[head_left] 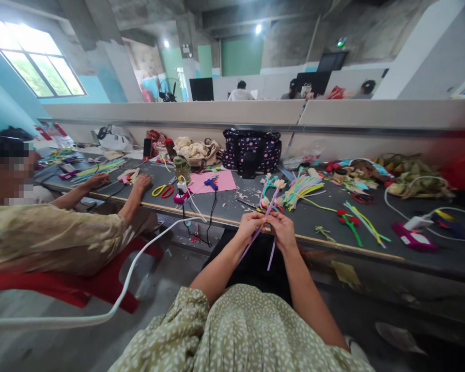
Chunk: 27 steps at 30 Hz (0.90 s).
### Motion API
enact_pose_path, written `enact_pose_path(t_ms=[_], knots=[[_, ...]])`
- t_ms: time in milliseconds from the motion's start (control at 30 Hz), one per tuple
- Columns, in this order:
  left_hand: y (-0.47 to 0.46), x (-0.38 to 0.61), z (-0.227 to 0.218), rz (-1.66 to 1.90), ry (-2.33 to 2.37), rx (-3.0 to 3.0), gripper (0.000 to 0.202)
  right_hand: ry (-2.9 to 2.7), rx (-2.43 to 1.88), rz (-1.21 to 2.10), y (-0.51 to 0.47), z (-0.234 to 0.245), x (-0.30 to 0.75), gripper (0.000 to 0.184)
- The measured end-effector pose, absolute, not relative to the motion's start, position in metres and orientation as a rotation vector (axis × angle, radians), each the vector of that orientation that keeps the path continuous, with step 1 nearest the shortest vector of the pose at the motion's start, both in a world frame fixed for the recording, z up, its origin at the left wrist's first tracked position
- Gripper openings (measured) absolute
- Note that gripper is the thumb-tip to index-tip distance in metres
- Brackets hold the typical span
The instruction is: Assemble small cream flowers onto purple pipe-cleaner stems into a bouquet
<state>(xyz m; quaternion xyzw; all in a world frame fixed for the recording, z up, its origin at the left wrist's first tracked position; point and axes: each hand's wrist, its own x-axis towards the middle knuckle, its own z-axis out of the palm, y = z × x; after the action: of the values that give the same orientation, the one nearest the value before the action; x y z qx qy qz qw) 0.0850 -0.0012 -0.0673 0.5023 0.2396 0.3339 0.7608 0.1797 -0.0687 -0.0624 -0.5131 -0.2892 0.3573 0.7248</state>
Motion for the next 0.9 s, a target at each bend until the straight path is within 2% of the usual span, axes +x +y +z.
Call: enact_pose_path(t_ms=[233, 533, 700, 900], knots=[[0.003, 0.081, -0.070, 0.548, 0.468, 0.985, 0.035, -0.646, -1.084, 0.905, -0.075, -0.062, 0.182, 0.030], [-0.007, 0.083, -0.081, 0.690, 0.534, 0.992, 0.046, -0.679, -1.225, 0.658, -0.066, -0.080, 0.180, 0.035], [-0.009, 0.086, -0.081, 0.918, 0.556, 1.088, 0.044, -0.808, -1.399, 0.442, -0.067, -0.085, 0.179, 0.035], [-0.010, 0.089, -0.068, 0.954, 0.596, 1.008, 0.042, -0.992, -1.676, 0.183, -0.079, -0.072, 0.171, 0.035]])
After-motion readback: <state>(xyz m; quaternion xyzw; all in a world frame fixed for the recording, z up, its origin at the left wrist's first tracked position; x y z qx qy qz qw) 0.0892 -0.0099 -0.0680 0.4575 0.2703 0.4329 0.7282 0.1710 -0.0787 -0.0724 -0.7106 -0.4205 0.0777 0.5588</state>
